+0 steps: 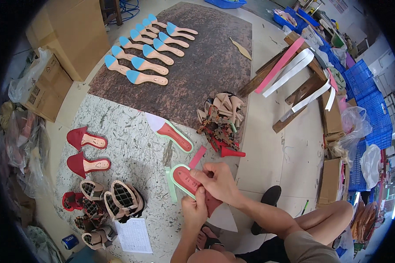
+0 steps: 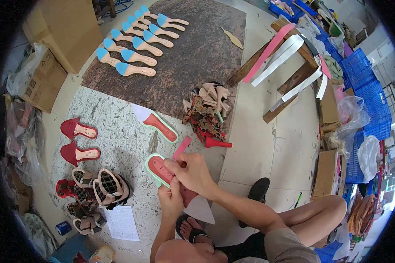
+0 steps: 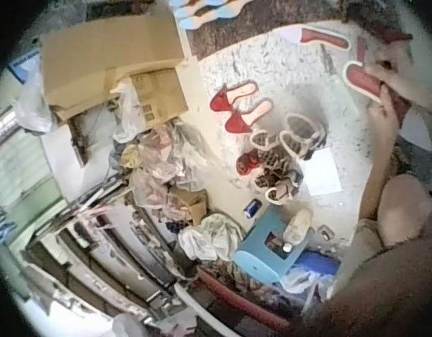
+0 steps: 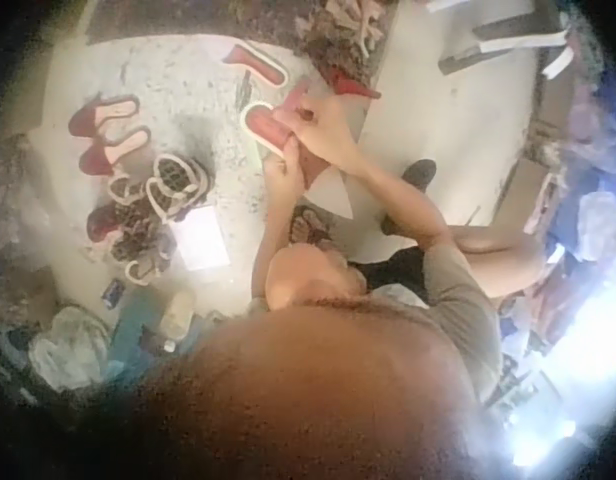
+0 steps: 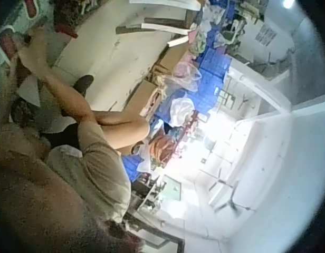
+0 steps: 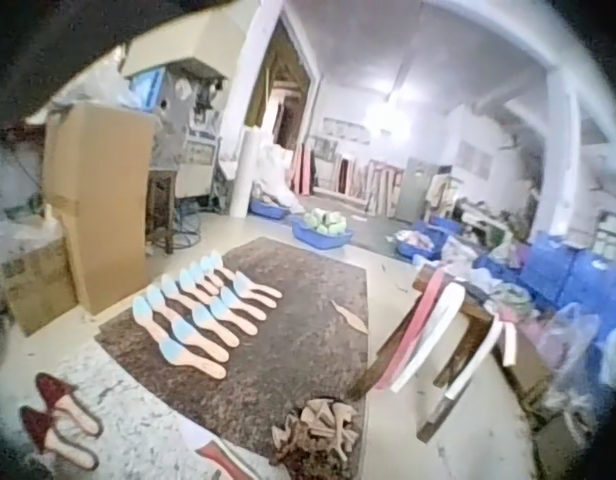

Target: The person sits on the floor and assembles slipper soles by applying adhesive tape. They use scissors to cut strips of white tape and carefully apply them to the edges of the sole, smoothing them down to secure the layers. The person handles multiple soles, cutting and applying tape to each one individually.

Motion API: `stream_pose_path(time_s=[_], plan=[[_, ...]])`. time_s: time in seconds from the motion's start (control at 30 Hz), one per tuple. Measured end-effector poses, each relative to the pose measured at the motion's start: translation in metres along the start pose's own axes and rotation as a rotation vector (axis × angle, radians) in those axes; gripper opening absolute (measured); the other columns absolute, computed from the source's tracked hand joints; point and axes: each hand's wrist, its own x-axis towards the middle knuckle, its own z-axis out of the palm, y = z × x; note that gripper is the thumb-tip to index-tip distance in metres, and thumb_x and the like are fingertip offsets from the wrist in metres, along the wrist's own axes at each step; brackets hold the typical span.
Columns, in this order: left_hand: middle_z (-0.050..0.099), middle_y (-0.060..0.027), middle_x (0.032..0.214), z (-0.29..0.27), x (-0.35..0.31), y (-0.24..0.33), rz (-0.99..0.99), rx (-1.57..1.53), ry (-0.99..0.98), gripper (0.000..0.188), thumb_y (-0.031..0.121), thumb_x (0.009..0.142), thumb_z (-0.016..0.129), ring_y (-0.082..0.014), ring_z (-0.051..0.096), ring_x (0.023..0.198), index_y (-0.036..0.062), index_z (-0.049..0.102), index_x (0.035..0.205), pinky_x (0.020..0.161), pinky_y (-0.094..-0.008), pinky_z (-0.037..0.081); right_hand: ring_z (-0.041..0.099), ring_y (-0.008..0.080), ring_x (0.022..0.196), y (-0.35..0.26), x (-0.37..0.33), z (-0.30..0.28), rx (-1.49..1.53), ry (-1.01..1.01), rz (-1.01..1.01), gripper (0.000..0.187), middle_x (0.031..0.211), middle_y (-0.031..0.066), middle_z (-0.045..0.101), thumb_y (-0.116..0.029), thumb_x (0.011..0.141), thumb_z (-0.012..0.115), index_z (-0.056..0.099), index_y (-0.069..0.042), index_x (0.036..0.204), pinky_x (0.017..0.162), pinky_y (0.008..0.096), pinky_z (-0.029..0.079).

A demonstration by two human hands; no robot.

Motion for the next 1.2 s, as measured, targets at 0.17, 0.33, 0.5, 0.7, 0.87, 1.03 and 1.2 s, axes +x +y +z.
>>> stream_pose_path(time_s=[0.17,0.33,0.5,0.7,0.87,1.03,1.2], plan=[[0.057,-0.0068,0.058,0.0,0.001,0.009,0.017,0.022,0.002,0.034,0.019,0.1,0.054,-0.01,0.052,0.055,-0.0038,0.06,0.076,0.05,-0.0335,0.041,0.046,0.0045,0.063,0.0,0.001,-0.005,-0.027,-0.075,0.043,0.033,0.069,0.003,0.057,-0.023,0.089,0.07,0.063,0.003,0.07,0.051,0.0266,0.036],[0.061,-0.0112,0.06,0.0,-0.003,0.013,0.091,0.093,-0.074,0.029,0.017,0.098,0.055,-0.0147,0.059,0.055,-0.004,0.062,0.079,0.052,-0.0345,0.045,0.052,0.0141,0.106,-0.001,0.001,-0.001,0.378,-0.03,-0.236,0.018,0.12,0.0106,0.056,-0.011,0.089,0.067,0.07,0.006,0.092,0.092,0.0287,0.041],[0.065,-0.0141,0.067,0.003,-0.009,0.021,0.076,0.041,-0.135,0.023,0.015,0.096,0.056,-0.0222,0.065,0.06,-0.0036,0.066,0.086,0.057,-0.0362,0.049,0.054,0.0174,0.11,-0.005,0.0,-0.005,0.416,-0.058,-0.125,0.012,0.123,0.0114,0.056,-0.007,0.084,0.072,0.071,0.004,0.089,0.098,0.0325,0.041],[0.065,-0.0102,0.071,0.004,-0.013,0.011,0.16,0.068,-0.205,0.02,0.011,0.095,0.056,-0.0139,0.061,0.066,-0.005,0.065,0.087,0.06,-0.0322,0.047,0.055,0.0217,0.115,-0.006,0.007,-0.008,0.23,-0.147,-0.167,0.022,0.129,0.0135,0.053,-0.015,0.076,0.079,0.065,0.0,0.085,0.098,0.0337,0.041],[0.067,-0.0083,0.075,0.005,-0.012,-0.001,0.209,0.035,-0.225,0.019,0.009,0.094,0.055,-0.0149,0.063,0.07,-0.0049,0.065,0.086,0.063,-0.0309,0.048,0.048,0.0269,0.127,-0.028,0.007,-0.019,0.088,-0.401,-0.287,0.032,0.141,0.0133,0.046,-0.017,0.072,0.08,0.061,-0.007,0.097,0.104,0.0381,0.038],[0.068,-0.0069,0.08,0.007,-0.008,0.015,0.127,-0.109,-0.241,0.014,0.006,0.091,0.057,-0.0161,0.063,0.075,-0.0052,0.065,0.089,0.067,-0.0312,0.048,0.047,0.0301,0.128,-0.037,0.01,-0.034,0.045,-0.432,-0.397,0.031,0.14,0.0159,0.047,-0.014,0.073,0.075,0.06,-0.004,0.099,0.107,0.04,0.035],[0.067,-0.006,0.082,-0.008,0.002,0.01,-0.017,-0.191,-0.42,0.02,0.013,0.091,0.058,-0.0169,0.063,0.075,-0.005,0.064,0.099,0.067,-0.0343,0.049,0.052,0.0262,0.119,-0.034,0.014,-0.034,0.036,-0.309,-0.456,0.019,0.13,0.0133,0.056,-0.011,0.081,0.073,0.062,-0.004,0.095,0.101,0.0399,0.038]])
